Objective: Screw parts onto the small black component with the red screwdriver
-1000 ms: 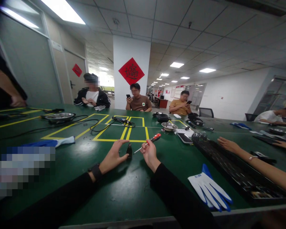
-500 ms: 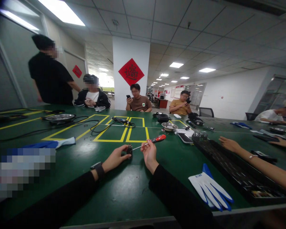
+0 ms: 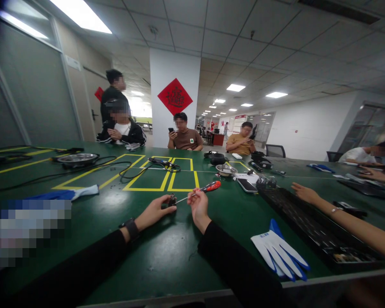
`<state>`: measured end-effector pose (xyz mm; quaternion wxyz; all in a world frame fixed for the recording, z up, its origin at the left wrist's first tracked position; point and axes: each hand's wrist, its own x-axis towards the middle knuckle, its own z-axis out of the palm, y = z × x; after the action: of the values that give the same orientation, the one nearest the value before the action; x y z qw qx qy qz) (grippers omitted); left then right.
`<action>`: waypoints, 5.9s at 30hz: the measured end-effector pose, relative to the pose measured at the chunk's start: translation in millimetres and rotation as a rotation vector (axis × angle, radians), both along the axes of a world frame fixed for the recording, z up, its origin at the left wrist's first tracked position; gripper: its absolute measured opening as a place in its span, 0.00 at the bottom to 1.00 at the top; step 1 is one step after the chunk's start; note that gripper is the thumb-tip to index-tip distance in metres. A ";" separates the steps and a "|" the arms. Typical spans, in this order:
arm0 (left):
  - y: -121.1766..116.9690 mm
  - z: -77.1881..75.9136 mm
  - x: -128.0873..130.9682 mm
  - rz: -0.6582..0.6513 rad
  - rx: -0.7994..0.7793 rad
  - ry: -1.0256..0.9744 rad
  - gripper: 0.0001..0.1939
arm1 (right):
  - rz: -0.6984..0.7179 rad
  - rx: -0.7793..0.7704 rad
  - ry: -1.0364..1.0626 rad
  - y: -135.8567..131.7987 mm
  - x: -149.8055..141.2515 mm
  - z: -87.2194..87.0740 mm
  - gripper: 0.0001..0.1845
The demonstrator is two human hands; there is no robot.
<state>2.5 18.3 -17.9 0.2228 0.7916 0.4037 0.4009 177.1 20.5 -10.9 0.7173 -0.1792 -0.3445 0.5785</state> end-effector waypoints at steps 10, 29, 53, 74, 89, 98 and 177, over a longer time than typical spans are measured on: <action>-0.2 0.6 -0.8 -0.013 0.024 0.009 0.14 | -0.024 -0.005 -0.009 -4.0 -0.8 2.7 0.04; 1.4 -2.9 -2.1 0.003 0.040 0.037 0.16 | -0.043 0.034 -0.034 -3.0 0.2 1.9 0.04; 0.1 4.7 -1.0 0.067 0.051 0.056 0.12 | -0.197 0.296 -0.402 -32.7 -16.6 24.1 0.08; -1.0 4.7 0.0 0.067 0.022 0.003 0.12 | -0.203 0.371 -0.661 -40.3 -17.2 20.7 0.07; 1.9 -3.0 -0.7 0.037 0.062 0.036 0.11 | -0.229 0.424 -0.715 -33.6 -16.9 12.9 0.09; 0.1 3.6 -1.0 0.023 0.010 0.002 0.13 | -0.242 0.420 -0.683 -33.5 -17.2 12.0 0.09; -5.0 9.1 -0.7 0.025 -0.003 -0.018 0.12 | -0.288 0.288 -0.440 -36.8 -23.5 22.9 0.13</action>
<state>1.8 13.3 -8.9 0.2225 0.7826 0.4120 0.4102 153.5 -16.2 11.9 0.7181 -0.2436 -0.5414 0.3633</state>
